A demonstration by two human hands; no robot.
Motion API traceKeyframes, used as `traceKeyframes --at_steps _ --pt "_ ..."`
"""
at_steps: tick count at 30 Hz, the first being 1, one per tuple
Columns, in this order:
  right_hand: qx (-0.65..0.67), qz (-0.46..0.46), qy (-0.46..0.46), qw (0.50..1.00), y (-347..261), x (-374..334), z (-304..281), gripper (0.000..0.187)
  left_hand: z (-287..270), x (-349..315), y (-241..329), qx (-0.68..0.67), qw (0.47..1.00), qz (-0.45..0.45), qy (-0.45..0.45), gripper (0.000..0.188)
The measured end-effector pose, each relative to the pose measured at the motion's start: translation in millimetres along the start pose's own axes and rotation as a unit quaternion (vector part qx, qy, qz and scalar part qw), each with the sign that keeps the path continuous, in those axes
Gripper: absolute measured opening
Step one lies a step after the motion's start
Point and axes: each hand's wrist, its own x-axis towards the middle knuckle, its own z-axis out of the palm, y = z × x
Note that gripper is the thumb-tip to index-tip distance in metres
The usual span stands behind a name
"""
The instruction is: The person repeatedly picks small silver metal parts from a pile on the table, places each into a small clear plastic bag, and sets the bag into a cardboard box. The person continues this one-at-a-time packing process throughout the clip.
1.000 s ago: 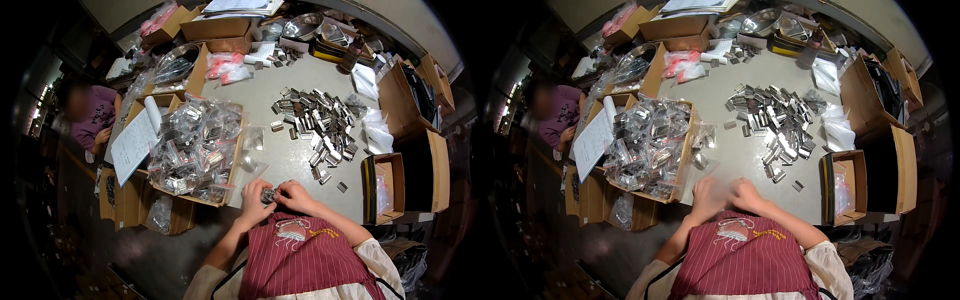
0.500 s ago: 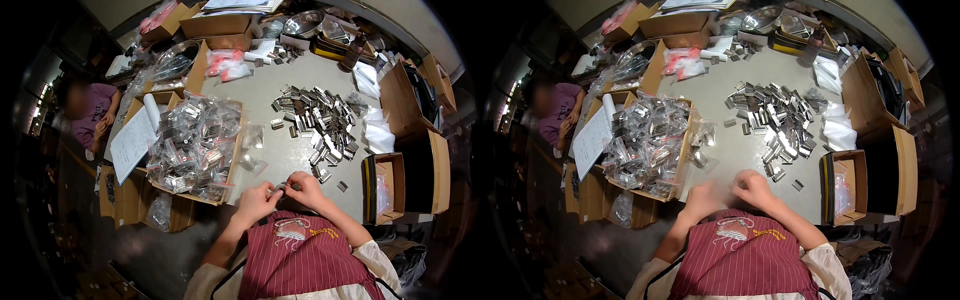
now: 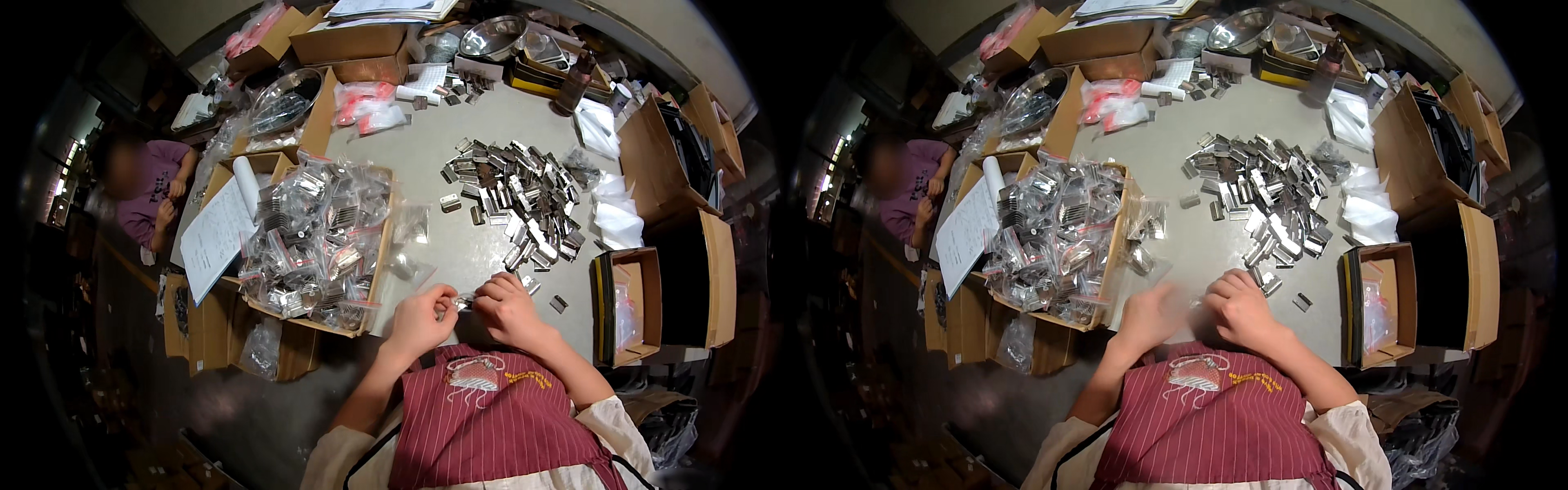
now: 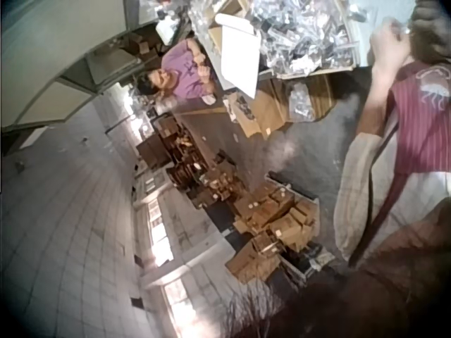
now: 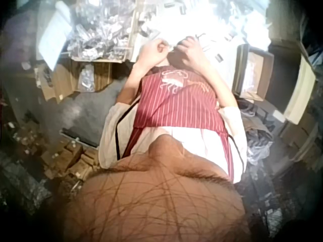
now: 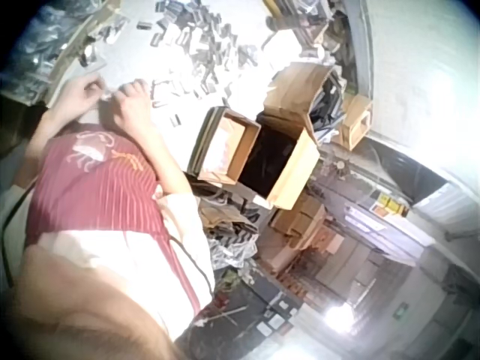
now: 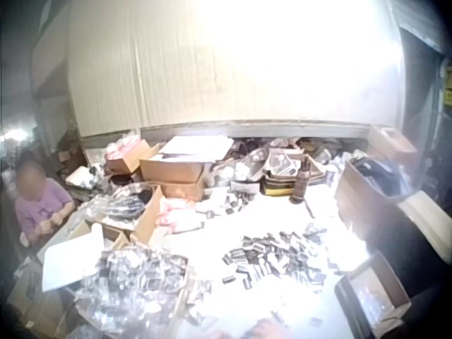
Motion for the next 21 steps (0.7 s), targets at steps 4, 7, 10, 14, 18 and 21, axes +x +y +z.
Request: traceKeyframes --at_steps 4,7,10,14,18,21 --pt "0.01 0.001 0.058 0.998 2 2 9 0.033 19 5 -35 0.067 0.99 0.124 0.026 0.021" --pt "0.038 -0.002 0.088 0.995 3 3 12 0.02 27 1 -39 0.022 0.984 0.154 0.091 0.017" --pt "0.071 0.015 0.111 0.991 2 5 11 0.018 25 4 -24 -0.101 0.986 0.092 0.097 0.012" --pt "0.087 0.032 0.105 0.99 3 4 14 0.026 27 8 -29 -0.121 0.984 0.093 0.091 0.009" --pt "0.114 0.07 0.129 0.983 -3 10 15 0.024 31 9 -29 -0.073 0.979 0.152 0.119 0.008" --pt "0.119 0.056 0.119 0.984 0 10 23 0.022 31 9 -27 -0.038 0.979 0.16 0.124 0.007"
